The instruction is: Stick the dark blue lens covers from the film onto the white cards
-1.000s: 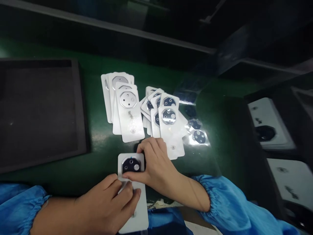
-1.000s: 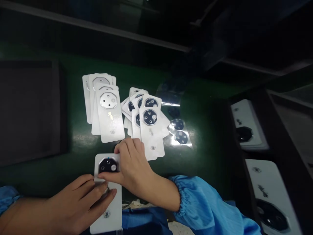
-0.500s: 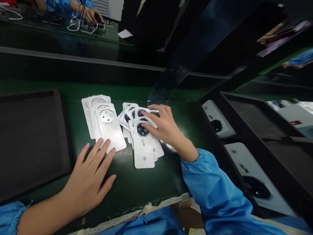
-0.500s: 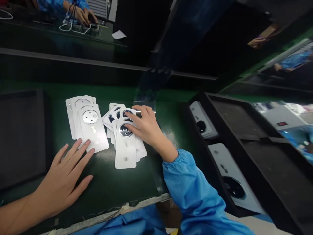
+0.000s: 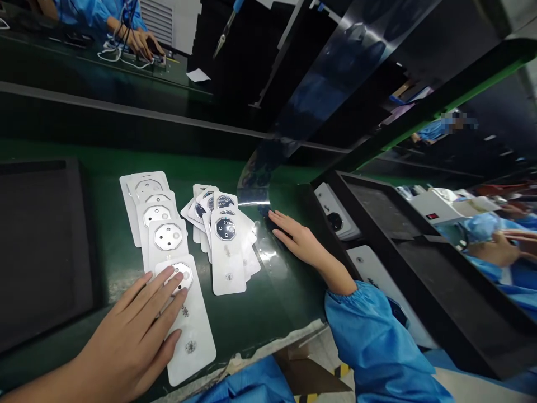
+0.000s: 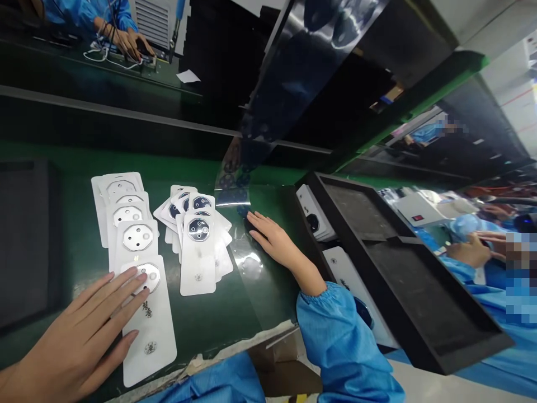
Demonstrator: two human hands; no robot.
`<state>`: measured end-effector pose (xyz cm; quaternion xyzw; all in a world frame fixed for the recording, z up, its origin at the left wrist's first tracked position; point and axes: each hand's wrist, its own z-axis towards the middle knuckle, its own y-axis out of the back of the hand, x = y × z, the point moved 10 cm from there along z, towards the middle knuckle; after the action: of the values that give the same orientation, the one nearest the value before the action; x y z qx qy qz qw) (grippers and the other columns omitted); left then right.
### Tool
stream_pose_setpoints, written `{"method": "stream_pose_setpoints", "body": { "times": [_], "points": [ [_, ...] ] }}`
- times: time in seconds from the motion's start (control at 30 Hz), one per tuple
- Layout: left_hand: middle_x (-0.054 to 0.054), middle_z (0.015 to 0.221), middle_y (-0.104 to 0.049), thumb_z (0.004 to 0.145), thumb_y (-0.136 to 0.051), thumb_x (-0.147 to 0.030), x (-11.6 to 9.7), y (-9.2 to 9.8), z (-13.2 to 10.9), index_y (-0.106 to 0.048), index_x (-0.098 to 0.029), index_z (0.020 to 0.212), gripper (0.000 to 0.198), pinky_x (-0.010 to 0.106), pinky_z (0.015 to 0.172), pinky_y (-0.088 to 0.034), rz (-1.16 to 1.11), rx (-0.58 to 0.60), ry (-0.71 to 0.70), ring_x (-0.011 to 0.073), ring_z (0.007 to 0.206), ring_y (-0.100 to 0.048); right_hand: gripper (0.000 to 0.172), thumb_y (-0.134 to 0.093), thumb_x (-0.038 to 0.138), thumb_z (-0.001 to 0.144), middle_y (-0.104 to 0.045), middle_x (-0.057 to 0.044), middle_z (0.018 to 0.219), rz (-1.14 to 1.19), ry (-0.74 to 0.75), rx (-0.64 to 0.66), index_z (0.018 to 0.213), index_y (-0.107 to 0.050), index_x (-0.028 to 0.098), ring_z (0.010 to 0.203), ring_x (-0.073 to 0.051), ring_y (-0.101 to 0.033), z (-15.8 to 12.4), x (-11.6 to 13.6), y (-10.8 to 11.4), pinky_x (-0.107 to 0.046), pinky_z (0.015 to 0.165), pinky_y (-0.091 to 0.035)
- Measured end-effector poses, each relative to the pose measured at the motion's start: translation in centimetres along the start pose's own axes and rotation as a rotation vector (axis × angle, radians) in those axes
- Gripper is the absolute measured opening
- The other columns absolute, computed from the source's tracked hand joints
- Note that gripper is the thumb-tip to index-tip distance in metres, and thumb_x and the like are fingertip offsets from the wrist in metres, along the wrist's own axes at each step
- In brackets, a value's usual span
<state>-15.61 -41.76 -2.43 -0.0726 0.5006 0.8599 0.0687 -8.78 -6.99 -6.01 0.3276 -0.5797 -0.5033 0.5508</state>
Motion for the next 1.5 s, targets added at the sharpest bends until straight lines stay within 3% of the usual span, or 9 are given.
{"method": "stream_pose_setpoints", "body": {
  "times": [0.2, 0.37, 0.5, 0.67, 0.83, 1.0, 1.13, 1.27, 1.5],
  "points": [
    [0.017, 0.149, -0.055, 0.104, -0.049, -0.022, 0.1, -0.4, -0.1, -0.061, -0.008, 0.136, 0.037, 0.052, 0.122, -0.029, -0.045, -0.01, 0.031, 0.0365, 0.145, -0.043, 0.051, -0.05, 0.047, 0.103, -0.068, -0.014, 0.122, -0.05, 0.004, -0.041, 0.149, -0.054, 0.025, 0.114, -0.033, -0.063, 0.6, -1.1, 0.0, -0.059, 0.106, -0.048],
    [0.016, 0.146, -0.058, 0.103, -0.05, -0.02, -0.5, -1.2, -0.5, -0.064, -0.01, 0.131, 0.032, 0.05, 0.122, -0.032, -0.037, 0.072, -0.007, 0.0342, 0.144, -0.046, 0.044, -0.061, 0.055, 0.096, -0.061, -0.015, 0.133, 0.054, -0.075, -0.092, 0.127, -0.071, 0.025, 0.129, -0.036, -0.055, 0.8, -2.6, 0.2, -0.057, 0.105, -0.05],
    [0.013, 0.148, -0.057, 0.103, -0.05, -0.021, -0.4, -1.5, -0.7, -0.063, -0.013, 0.134, 0.034, 0.048, 0.122, -0.034, -0.024, 0.133, -0.015, 0.0317, 0.143, -0.047, 0.04, -0.058, 0.047, 0.1, -0.055, -0.01, 0.152, 0.143, -0.031, -0.091, 0.135, -0.062, 0.028, 0.144, -0.032, -0.048, 0.8, -1.9, -0.5, -0.059, 0.122, -0.034],
    [0.013, 0.15, -0.054, 0.105, -0.049, -0.022, -0.4, -1.8, -0.9, -0.062, -0.013, 0.136, 0.035, 0.048, 0.122, -0.033, -0.016, 0.154, -0.023, 0.0321, 0.143, -0.046, 0.053, -0.058, 0.047, 0.1, -0.069, -0.012, 0.133, 0.067, -0.052, -0.155, 0.147, -0.048, 0.027, 0.126, -0.033, -0.063, 1.1, -1.5, 0.0, -0.065, 0.12, -0.033],
    [0.015, 0.148, -0.056, 0.105, -0.048, -0.024, -0.4, -2.1, -1.0, -0.063, -0.012, 0.133, 0.035, 0.051, 0.12, -0.034, -0.021, 0.109, -0.022, 0.0337, 0.141, -0.048, 0.029, -0.058, 0.048, 0.098, -0.073, -0.009, 0.106, 0.031, -0.022, -0.248, 0.116, -0.062, 0.025, 0.104, -0.03, -0.071, 1.2, -0.8, 0.7, -0.06, 0.117, -0.04],
    [0.017, 0.148, -0.056, 0.103, -0.048, -0.021, -0.5, -2.3, -1.1, -0.063, -0.011, 0.133, 0.035, 0.053, 0.12, -0.036, -0.025, 0.112, -0.023, 0.0349, 0.141, -0.049, 0.02, -0.061, 0.045, 0.095, -0.075, -0.008, 0.099, 0.058, -0.069, -0.279, 0.092, -0.056, 0.026, 0.103, -0.03, -0.074, 0.9, -0.3, 1.2, -0.06, 0.117, -0.041],
    [0.017, 0.148, -0.055, 0.102, -0.05, -0.02, -0.6, -2.0, -1.0, -0.063, -0.011, 0.134, 0.035, 0.054, 0.119, -0.039, -0.021, 0.139, -0.019, 0.0353, 0.141, -0.049, 0.032, -0.067, 0.047, 0.09, -0.077, -0.009, 0.112, 0.132, -0.154, -0.139, 0.072, -0.052, 0.025, 0.109, -0.033, -0.073, 1.3, 0.2, 2.2, -0.054, 0.101, -0.054],
    [0.017, 0.148, -0.056, 0.102, -0.05, -0.021, -0.6, -2.0, -0.9, -0.063, -0.012, 0.134, 0.035, 0.054, 0.119, -0.04, -0.013, 0.183, -0.008, 0.0349, 0.141, -0.048, 0.048, -0.07, 0.055, 0.088, -0.071, -0.01, 0.133, 0.28, -0.334, 0.179, 0.057, -0.054, 0.022, 0.122, -0.039, -0.066, 1.6, 0.0, 2.5, -0.057, 0.105, -0.049],
    [0.019, 0.145, -0.058, 0.101, -0.055, -0.027, -0.7, -1.9, -0.7, -0.064, -0.008, 0.131, 0.037, 0.053, 0.121, -0.036, -0.011, 0.183, -0.024, 0.0355, 0.139, -0.05, 0.042, -0.069, 0.059, 0.09, -0.068, -0.007, 0.133, 0.66, -0.238, -0.051, 0.067, -0.069, 0.024, 0.126, -0.036, -0.063, 3.2, 5.3, 7.6, -0.055, 0.105, -0.054]
  ]
}}
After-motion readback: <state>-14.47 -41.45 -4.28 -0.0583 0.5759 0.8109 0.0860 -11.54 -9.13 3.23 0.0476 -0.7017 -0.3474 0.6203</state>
